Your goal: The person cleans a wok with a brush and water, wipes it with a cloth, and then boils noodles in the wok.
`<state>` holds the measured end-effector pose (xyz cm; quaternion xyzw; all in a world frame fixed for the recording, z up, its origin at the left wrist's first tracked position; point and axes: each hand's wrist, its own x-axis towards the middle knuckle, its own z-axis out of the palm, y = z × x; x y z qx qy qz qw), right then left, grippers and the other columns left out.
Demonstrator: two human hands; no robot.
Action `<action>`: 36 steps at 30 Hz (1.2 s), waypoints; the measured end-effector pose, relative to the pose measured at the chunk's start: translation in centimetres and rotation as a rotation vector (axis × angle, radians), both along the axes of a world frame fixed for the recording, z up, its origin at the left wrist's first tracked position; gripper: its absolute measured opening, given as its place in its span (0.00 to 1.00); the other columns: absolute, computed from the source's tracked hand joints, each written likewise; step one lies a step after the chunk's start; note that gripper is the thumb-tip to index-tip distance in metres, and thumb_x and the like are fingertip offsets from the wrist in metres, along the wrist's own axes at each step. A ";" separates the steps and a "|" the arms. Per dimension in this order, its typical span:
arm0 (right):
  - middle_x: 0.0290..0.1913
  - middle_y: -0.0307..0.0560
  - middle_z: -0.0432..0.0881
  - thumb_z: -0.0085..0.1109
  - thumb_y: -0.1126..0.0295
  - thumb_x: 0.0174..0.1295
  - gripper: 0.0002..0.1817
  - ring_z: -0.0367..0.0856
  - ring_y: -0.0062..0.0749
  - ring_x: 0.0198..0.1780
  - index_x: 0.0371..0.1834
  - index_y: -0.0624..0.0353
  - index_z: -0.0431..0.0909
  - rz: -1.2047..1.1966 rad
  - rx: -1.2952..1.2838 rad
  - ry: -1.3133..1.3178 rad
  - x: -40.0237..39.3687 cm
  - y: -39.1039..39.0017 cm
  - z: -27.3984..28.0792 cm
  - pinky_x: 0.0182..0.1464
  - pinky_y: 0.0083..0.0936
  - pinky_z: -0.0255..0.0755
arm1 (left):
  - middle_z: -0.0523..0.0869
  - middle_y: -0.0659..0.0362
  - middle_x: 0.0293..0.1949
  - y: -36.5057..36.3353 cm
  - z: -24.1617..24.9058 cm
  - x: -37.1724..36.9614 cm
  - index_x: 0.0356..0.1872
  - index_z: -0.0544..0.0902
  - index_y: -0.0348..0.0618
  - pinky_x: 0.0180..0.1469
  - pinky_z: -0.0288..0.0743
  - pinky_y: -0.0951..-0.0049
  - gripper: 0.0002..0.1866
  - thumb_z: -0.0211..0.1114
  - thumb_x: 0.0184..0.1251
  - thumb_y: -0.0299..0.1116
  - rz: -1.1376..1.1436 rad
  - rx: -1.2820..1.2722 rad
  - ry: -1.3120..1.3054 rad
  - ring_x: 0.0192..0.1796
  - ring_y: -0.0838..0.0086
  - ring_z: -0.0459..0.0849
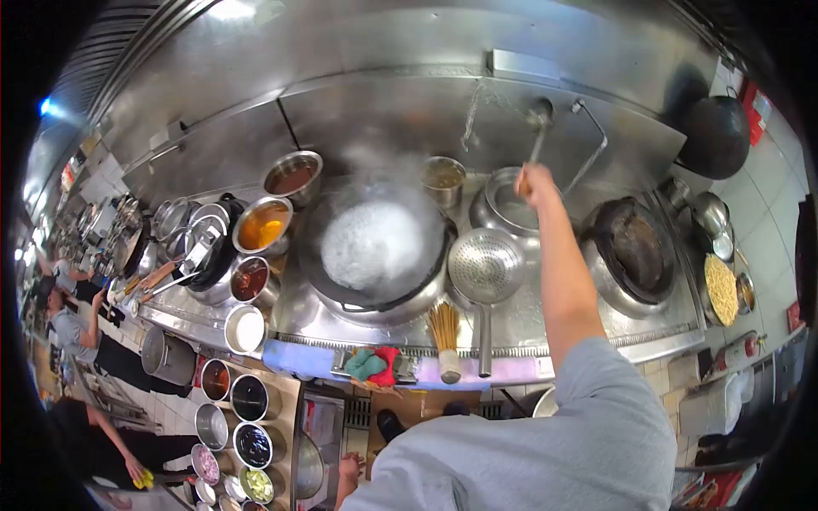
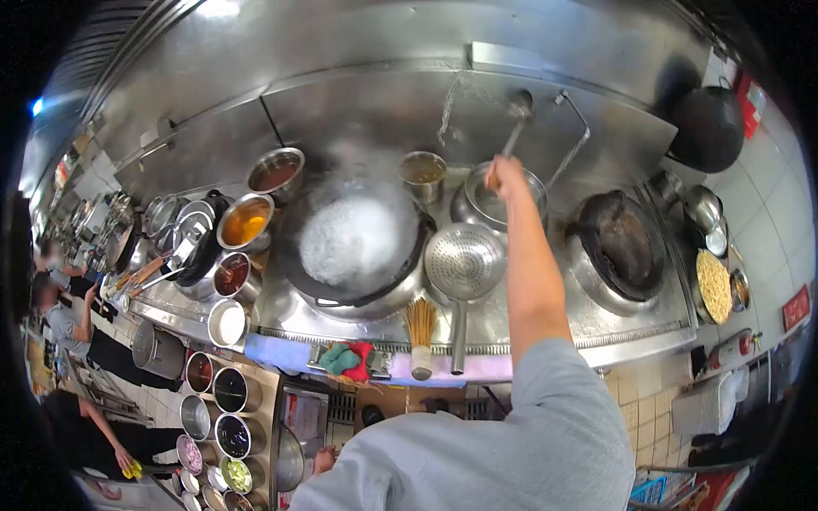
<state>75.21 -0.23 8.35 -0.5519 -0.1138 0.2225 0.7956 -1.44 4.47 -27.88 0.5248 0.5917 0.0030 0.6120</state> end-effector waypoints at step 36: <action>0.38 0.62 0.76 0.49 0.76 0.52 0.32 0.75 0.55 0.40 0.63 0.48 0.54 -0.116 -1.110 -0.649 -35.4 -20.0 -17.3 0.41 0.39 0.68 | 0.81 0.58 0.34 7.4 -7.6 1.2 0.45 0.75 0.43 0.36 0.73 0.72 0.13 0.51 0.58 0.32 -0.404 0.115 0.115 0.33 0.70 0.79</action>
